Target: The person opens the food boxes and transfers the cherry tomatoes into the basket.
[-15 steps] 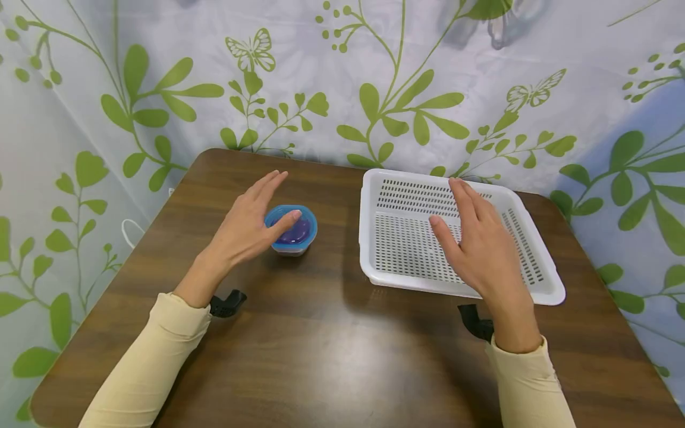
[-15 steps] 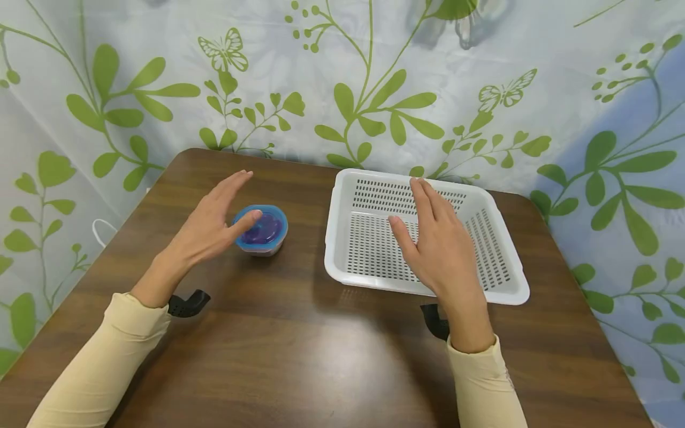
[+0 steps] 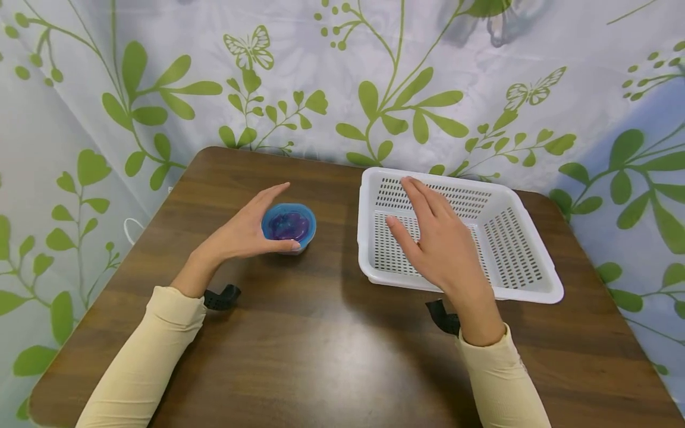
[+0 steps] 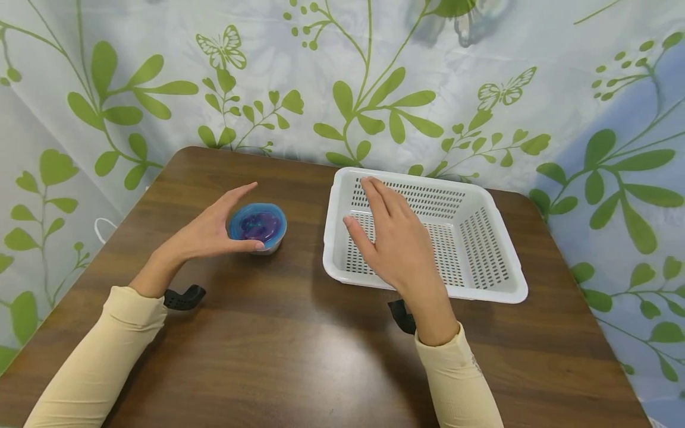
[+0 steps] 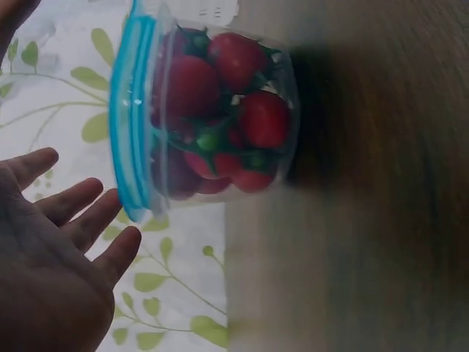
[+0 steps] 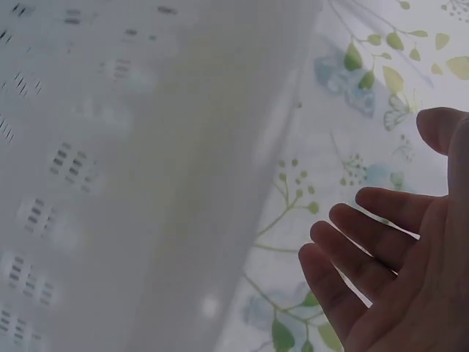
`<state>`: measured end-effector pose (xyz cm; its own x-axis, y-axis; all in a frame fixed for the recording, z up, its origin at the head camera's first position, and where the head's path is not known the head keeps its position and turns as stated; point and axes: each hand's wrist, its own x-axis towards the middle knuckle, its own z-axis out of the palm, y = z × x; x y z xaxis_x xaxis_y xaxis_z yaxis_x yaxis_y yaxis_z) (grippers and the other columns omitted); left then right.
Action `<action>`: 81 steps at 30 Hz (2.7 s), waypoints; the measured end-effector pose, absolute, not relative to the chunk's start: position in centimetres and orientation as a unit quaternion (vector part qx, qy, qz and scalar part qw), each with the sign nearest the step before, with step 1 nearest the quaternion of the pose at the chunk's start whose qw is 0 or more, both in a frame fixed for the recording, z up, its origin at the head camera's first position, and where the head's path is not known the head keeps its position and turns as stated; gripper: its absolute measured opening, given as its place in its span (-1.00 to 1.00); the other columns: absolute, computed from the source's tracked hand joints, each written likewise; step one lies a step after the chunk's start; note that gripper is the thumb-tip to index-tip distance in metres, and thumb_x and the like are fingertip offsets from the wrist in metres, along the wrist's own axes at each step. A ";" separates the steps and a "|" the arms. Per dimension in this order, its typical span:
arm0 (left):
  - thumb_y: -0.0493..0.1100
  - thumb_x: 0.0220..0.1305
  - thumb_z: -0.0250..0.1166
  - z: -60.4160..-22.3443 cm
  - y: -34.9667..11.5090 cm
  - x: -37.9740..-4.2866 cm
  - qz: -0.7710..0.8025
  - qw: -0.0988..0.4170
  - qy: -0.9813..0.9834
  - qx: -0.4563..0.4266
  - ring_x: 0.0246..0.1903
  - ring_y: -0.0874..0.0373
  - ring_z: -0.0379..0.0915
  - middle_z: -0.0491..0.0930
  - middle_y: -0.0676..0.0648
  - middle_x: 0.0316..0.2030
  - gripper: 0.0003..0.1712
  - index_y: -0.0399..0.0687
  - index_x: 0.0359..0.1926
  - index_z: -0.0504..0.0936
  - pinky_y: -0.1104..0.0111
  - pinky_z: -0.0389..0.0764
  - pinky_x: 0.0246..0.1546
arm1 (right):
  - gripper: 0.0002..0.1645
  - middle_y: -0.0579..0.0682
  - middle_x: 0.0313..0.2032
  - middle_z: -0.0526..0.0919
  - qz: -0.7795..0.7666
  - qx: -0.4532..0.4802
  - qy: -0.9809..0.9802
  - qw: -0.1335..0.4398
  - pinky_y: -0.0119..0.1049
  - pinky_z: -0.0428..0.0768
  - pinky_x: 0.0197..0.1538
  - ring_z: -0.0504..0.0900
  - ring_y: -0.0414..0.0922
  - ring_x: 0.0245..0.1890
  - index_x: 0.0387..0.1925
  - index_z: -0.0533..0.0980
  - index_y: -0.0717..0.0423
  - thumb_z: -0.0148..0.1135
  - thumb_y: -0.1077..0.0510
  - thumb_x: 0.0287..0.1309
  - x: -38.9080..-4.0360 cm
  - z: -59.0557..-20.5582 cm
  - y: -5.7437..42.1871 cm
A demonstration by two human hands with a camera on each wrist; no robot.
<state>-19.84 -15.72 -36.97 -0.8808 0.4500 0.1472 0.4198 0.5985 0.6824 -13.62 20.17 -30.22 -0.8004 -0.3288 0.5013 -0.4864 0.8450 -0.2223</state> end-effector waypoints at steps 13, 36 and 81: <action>0.16 -0.08 0.69 -38.5 -16.2 -20.5 0.382 0.065 0.882 0.268 0.56 -0.21 -0.05 -0.07 -0.13 0.62 0.50 0.28 0.67 -0.18 -0.30 0.14 0.45 | -0.20 0.00 0.48 0.38 0.167 0.277 -0.921 0.217 0.04 0.48 0.38 0.38 0.01 0.46 0.54 0.28 0.02 0.11 -0.27 0.46 -13.3 -30.4 15.1; -0.02 -0.05 0.70 -41.2 -17.4 -20.9 0.434 0.061 0.861 0.259 0.52 -0.20 0.11 0.05 -0.19 0.60 0.51 0.30 0.67 -0.22 -0.22 0.15 0.48 | -0.54 -0.01 0.10 0.73 0.067 0.367 -0.911 0.177 -0.27 0.66 0.16 0.65 -0.06 0.12 0.20 0.63 0.08 0.40 0.04 0.33 -13.3 -33.6 8.5; -0.05 0.04 0.66 -42.9 -17.4 -21.5 0.468 0.081 0.852 0.221 0.39 -0.19 0.32 0.35 -0.25 0.43 0.47 0.32 0.67 -0.25 -0.22 0.19 0.45 | -0.75 -0.02 -0.06 0.73 0.012 0.358 -0.913 0.195 -0.37 0.66 0.08 0.56 -0.07 -0.01 -0.04 0.67 0.09 0.44 0.24 0.25 -14.5 -37.2 5.7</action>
<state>-21.49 -17.44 -42.89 -0.8891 0.4526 0.0689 0.3012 0.4649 0.8325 -14.46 5.67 -37.22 -0.6672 -0.6496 0.3644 -0.6593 0.7428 0.1170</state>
